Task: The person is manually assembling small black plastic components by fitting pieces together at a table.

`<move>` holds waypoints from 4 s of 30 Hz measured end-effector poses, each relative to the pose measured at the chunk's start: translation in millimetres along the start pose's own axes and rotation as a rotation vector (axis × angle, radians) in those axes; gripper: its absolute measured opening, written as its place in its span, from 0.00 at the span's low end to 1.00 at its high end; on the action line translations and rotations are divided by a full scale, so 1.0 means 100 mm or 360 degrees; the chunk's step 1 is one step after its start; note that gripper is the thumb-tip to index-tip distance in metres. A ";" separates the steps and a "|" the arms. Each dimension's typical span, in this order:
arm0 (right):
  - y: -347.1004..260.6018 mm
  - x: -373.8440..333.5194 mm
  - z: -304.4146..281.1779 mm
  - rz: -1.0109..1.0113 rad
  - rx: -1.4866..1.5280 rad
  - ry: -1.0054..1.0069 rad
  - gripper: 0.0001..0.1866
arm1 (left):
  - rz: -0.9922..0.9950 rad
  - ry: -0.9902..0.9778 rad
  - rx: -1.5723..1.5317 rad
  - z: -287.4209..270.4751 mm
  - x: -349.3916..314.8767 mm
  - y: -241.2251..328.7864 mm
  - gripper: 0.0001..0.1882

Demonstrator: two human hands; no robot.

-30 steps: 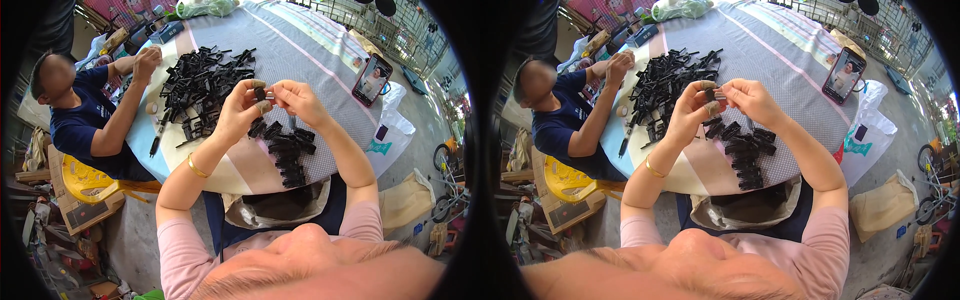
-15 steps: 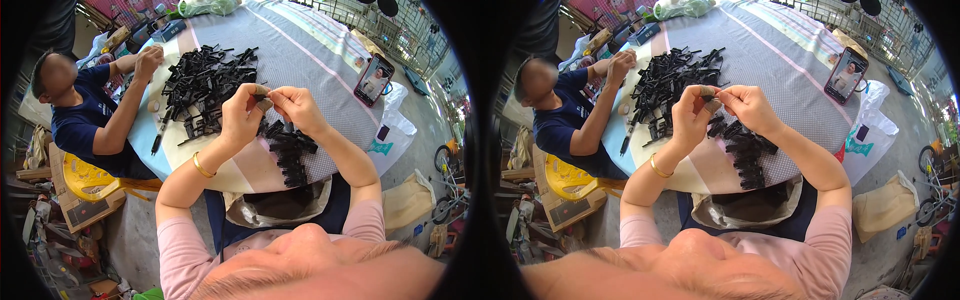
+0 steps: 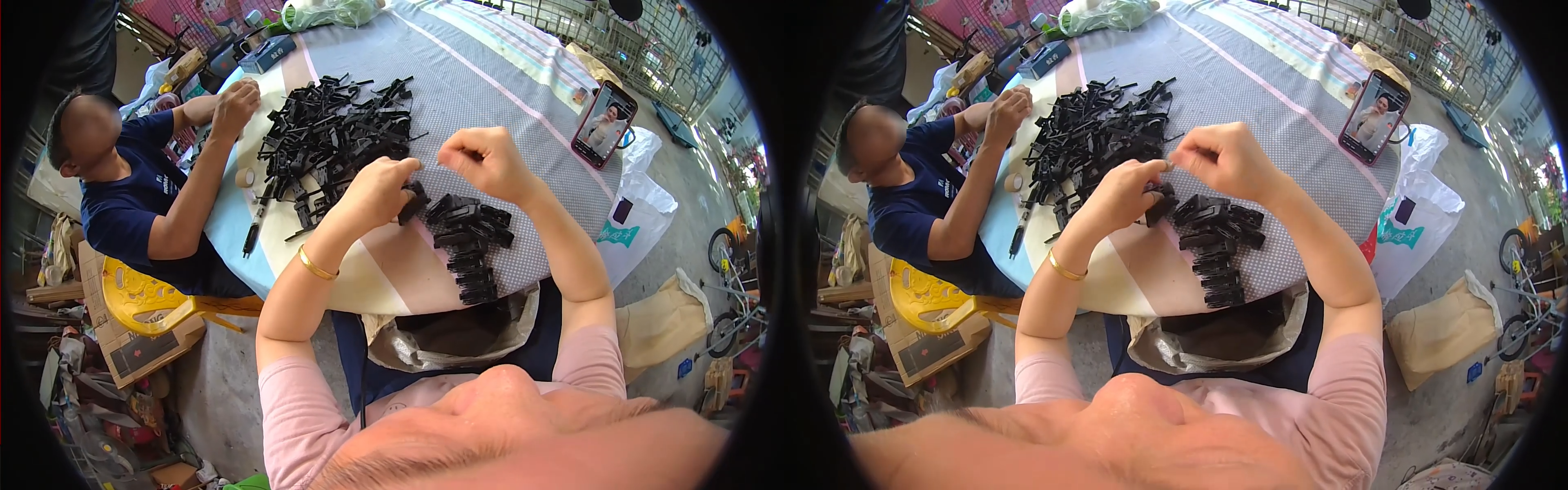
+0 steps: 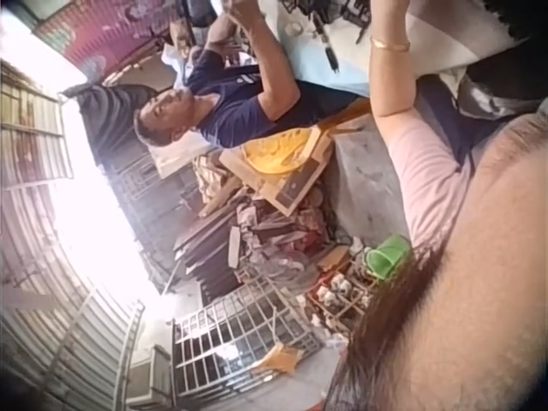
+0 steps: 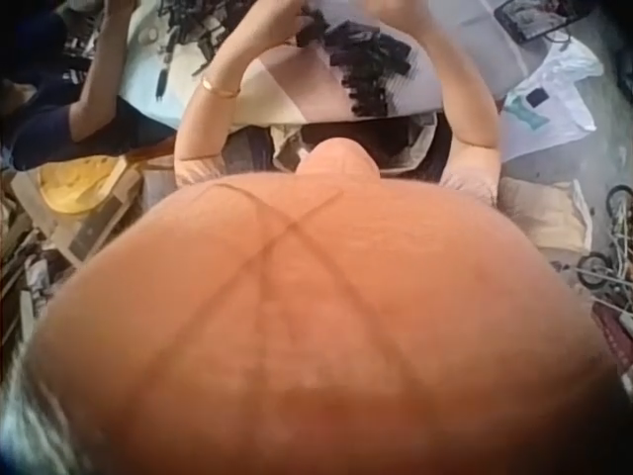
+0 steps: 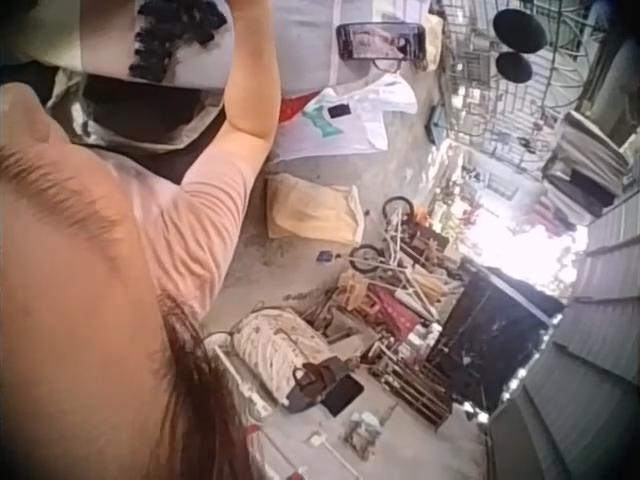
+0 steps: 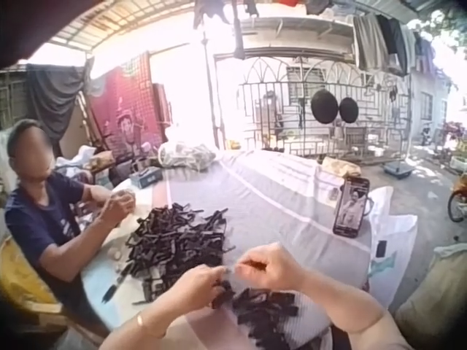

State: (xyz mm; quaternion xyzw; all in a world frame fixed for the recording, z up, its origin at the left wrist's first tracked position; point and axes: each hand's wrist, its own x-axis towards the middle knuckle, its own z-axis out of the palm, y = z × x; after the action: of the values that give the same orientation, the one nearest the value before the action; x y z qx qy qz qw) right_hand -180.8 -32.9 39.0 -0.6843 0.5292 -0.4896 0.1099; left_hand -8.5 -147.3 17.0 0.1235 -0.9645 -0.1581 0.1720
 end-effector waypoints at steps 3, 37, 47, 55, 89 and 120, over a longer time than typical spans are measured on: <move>-0.07 -0.04 0.10 -0.0179 -0.0051 -0.0090 0.10 | -0.0191 -0.0119 -0.0137 -0.01 0.04 0.11 0.24; -0.12 -0.03 0.17 0.0556 0.0675 -0.0002 0.11 | -0.0255 0.0719 -0.1333 0.05 0.01 0.36 0.13; -0.05 -0.04 0.22 0.0427 0.0490 0.0206 0.10 | -0.0164 0.0886 -0.0619 0.07 0.07 0.37 0.20; -0.05 -0.06 0.15 0.0270 0.0181 0.0108 0.09 | 0.0151 0.0770 -0.0034 0.04 0.02 0.43 0.28; -0.04 -0.03 0.10 0.0141 0.0255 0.0041 0.09 | -0.0334 0.0680 -0.1592 0.01 0.03 0.40 0.14; 0.38 0.07 -0.06 0.0237 -0.0279 0.0192 0.10 | -0.0093 0.0369 -0.0143 -0.10 0.30 0.22 0.14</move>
State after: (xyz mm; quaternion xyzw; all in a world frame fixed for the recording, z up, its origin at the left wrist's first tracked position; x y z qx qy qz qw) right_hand -209.3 -52.2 20.8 -0.6193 0.6250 -0.4721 0.0536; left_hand -36.2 -138.3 42.4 0.1612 -0.9260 -0.1908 0.2830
